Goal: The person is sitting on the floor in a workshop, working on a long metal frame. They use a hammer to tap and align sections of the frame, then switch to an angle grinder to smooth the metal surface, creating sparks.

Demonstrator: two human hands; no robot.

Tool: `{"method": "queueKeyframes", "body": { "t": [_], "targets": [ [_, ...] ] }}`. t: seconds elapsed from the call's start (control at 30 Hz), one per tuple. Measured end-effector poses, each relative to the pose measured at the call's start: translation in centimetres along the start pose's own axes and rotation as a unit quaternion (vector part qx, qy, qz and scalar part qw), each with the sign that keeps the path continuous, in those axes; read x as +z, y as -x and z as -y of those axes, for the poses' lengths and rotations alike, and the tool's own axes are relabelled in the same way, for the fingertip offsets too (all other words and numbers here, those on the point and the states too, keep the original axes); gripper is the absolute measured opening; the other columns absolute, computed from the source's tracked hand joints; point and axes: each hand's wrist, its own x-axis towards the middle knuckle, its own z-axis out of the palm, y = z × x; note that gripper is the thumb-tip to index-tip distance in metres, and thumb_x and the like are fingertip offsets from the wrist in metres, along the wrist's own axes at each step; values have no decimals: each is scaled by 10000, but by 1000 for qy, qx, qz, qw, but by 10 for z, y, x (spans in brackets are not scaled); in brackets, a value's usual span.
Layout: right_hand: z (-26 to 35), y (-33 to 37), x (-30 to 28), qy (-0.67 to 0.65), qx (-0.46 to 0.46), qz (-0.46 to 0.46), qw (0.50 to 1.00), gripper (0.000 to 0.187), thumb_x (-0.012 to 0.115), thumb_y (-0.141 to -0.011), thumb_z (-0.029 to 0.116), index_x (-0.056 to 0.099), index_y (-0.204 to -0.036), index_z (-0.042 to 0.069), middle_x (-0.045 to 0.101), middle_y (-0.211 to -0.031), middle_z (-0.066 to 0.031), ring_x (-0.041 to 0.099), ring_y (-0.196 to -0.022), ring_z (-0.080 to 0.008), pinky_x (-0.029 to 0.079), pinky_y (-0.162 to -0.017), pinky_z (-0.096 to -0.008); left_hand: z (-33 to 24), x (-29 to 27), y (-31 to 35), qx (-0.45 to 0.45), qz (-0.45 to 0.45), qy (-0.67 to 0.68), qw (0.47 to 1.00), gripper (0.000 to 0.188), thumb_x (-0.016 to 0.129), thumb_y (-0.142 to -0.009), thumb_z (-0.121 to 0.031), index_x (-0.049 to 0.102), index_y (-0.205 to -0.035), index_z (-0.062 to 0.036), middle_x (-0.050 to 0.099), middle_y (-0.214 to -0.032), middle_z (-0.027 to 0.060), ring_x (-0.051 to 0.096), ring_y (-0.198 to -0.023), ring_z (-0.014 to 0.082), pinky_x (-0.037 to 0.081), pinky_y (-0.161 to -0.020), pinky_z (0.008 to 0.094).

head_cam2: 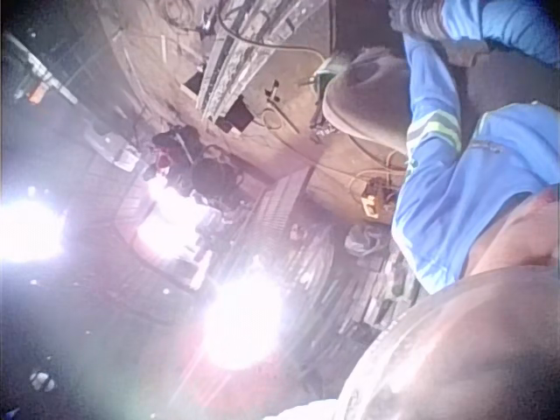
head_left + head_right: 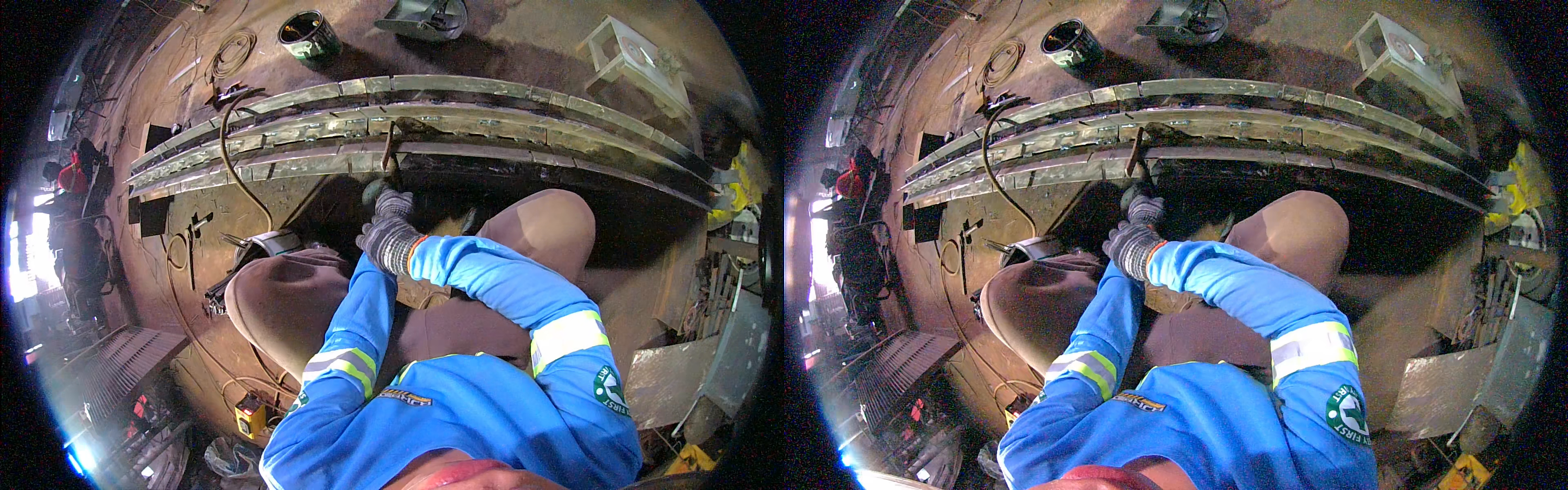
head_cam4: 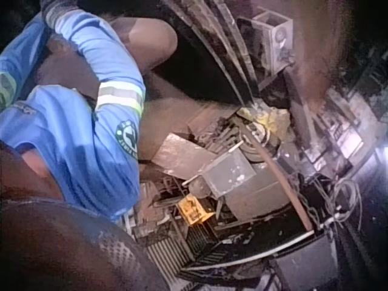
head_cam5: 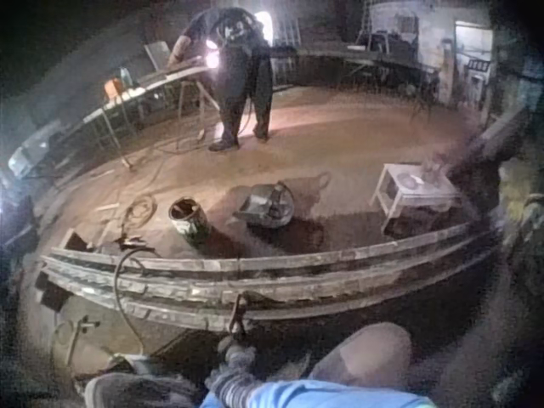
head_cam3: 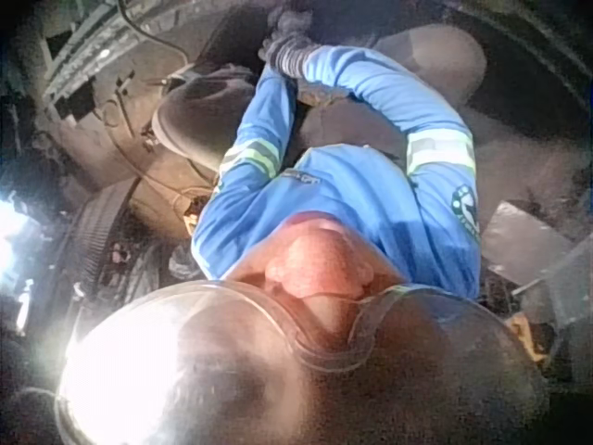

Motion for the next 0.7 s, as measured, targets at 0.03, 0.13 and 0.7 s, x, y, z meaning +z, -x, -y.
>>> {"method": "queueKeyframes", "body": {
  "t": [0.03, 0.13, 0.7],
  "targets": [
    [-1, 0, 3, -3, -4, 6, 1000, 242, 506, -777, 178, 611, -975, 85, 611, -984, -147, 579, -935, -303, 453, -778, -450, 1, 2, 1, -1, 2, 5, 1000, 649, 536, -778, -465, 441, -1255, -36, 490, -1236, 220, 484, -1137, 366, 399, -948, 436],
    [-1, -4, 15, -10, -9, 8, 1000, 252, 491, -781, 174, 611, -976, 70, 609, -1000, -160, 570, -953, -314, 443, -798, -473, 5, 4, 2, -3, 8, 10, 1000, 653, 549, -766, -478, 454, -1247, -46, 499, -1229, 214, 486, -1137, 363, 402, -944, 436],
    [-69, -5, 11, -207, 361, 37, 908, 562, 592, -751, 432, 540, -1134, 23, 581, -1109, -209, 549, -1043, -357, 435, -899, -433, 55, 50, -16, 7, 26, 91, 995, 699, 617, -708, -543, 496, -1235, -100, 548, -1193, 185, 501, -1134, 342, 418, -928, 437]
  ]
}}
